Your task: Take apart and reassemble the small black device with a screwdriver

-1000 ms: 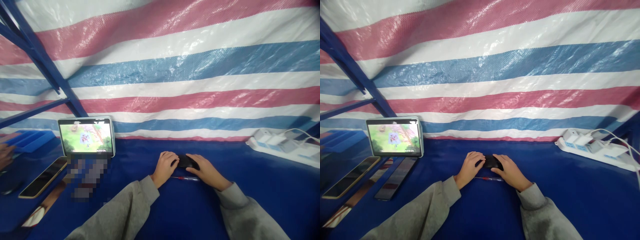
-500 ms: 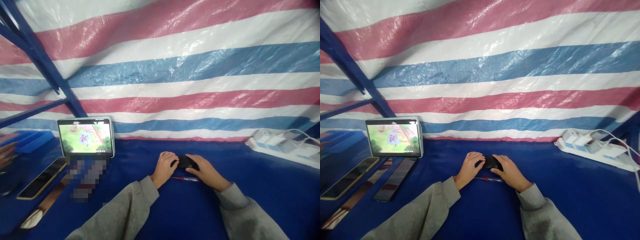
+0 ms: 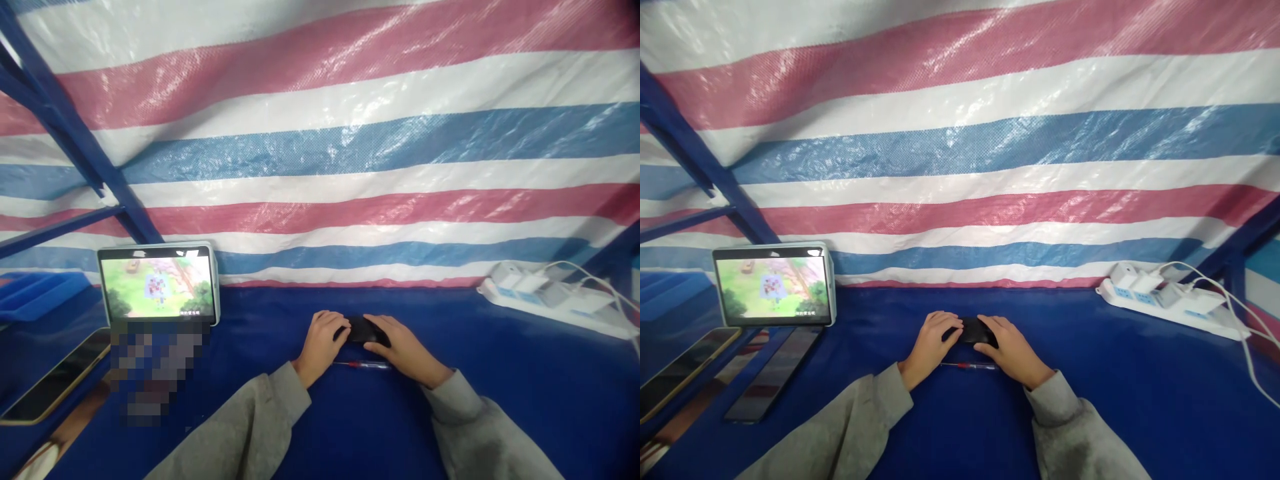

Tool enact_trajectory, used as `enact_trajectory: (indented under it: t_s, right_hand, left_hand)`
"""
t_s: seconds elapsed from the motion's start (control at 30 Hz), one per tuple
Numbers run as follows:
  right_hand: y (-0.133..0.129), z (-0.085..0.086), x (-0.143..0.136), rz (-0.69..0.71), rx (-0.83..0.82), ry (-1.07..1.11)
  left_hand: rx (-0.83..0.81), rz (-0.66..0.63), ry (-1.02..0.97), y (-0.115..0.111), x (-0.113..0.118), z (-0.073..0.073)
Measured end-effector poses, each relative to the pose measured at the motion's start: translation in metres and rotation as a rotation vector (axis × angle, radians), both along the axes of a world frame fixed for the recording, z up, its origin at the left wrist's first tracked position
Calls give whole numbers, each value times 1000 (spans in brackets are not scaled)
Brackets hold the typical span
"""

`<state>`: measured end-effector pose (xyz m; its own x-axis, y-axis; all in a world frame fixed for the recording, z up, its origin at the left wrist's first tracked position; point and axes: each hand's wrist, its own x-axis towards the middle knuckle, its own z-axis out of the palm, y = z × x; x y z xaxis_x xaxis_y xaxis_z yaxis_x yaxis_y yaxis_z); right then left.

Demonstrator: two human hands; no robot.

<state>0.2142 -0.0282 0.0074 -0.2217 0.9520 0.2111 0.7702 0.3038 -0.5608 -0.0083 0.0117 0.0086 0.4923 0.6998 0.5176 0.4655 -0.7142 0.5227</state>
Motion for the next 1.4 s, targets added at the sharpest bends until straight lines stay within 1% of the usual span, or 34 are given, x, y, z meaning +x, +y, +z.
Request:
enact_trajectory:
  t_s: [0.33, 0.57, 0.7, 0.77, 0.9, 1.03, 1.27, 1.4]
  right_hand:
    - [0, -1, 1, -3, -1, -9]
    - [-1, 0, 0, -10, -9, -42]
    - [-1, 2, -1, 6, 9, -17]
    - [-2, 4, -1, 8, 2, -9]
    - [-3, 10, -1, 8, -20, 11]
    - [-2, 12, -1, 6, -6, 54]
    - [0, 12, 2, 4, 110, 115]
    - [1, 11, 1, -42, 166, 150]
  left_hand:
    - [-8, 1, 0, -1, 0, 2]
    - [-164, -24, 75, -7, -2, 9]
    - [-287, -16, 158, -4, -2, 8]
    - [-317, -16, 177, -2, -2, 7]
    - [-310, -36, 149, 0, -2, 5]
    - [-295, -57, 113, 1, -3, 2]
    - [-283, -54, 84, 2, -2, 0]
    - [-304, -37, 90, 1, -2, 2]
